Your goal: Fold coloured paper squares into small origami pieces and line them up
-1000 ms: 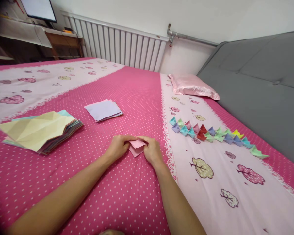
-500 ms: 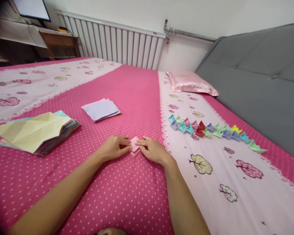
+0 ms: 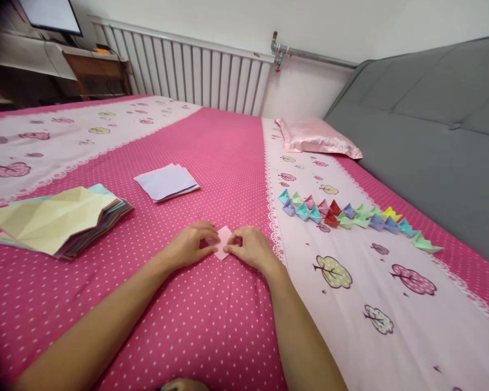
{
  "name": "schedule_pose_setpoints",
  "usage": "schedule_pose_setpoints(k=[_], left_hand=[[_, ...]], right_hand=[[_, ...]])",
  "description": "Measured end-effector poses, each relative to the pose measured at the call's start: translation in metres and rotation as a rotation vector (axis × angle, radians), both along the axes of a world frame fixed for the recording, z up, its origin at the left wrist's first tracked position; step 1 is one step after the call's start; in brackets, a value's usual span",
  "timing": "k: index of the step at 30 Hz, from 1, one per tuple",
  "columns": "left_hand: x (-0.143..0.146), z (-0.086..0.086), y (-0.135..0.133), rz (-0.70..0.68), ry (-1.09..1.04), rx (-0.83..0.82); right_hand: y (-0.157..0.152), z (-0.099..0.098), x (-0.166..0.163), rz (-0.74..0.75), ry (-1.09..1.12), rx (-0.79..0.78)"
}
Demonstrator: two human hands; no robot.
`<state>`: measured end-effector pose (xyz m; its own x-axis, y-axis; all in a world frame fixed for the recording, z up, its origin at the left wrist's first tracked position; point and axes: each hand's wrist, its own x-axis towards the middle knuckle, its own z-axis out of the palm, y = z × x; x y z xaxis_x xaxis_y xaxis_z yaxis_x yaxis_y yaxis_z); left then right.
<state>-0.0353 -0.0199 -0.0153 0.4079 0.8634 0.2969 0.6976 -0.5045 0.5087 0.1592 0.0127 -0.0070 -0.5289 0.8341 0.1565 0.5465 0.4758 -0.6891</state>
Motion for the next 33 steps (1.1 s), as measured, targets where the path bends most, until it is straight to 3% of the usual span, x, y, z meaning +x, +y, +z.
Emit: schedule_pose_setpoints(k=[3, 7, 10, 13, 16, 19, 24, 33], left_hand=[[0.001, -0.003, -0.001, -0.034, 0.022, 0.024], [0.002, -0.006, -0.003, 0.045, 0.044, -0.030], [0.004, -0.006, -0.002, 0.085, -0.044, -0.102], [0.005, -0.006, 0.001, 0.156, -0.330, -0.210], [0.007, -0.003, 0.004, 0.230, -0.725, -0.319], [0.008, 0.003, 0.002, 0.227, -0.956, -0.419], [0.010, 0.011, -0.005, 0.189, -0.999, -0.423], [0.010, 0.015, -0.006, 0.228, -1.064, -0.367]], right_hand=[[-0.001, -0.005, -0.007, -0.164, 0.012, 0.080], [-0.001, -0.013, -0.011, -0.344, -0.006, -0.026], [0.000, -0.018, -0.011, -0.325, 0.084, -0.171], [0.002, -0.018, -0.013, -0.259, 0.345, -0.295], [0.000, -0.014, -0.017, -0.159, 0.569, -0.325], [-0.004, -0.007, -0.020, -0.073, 0.618, -0.288], [-0.010, 0.001, -0.022, -0.011, 0.605, -0.232], [-0.006, 0.000, -0.021, -0.160, 0.672, -0.211]])
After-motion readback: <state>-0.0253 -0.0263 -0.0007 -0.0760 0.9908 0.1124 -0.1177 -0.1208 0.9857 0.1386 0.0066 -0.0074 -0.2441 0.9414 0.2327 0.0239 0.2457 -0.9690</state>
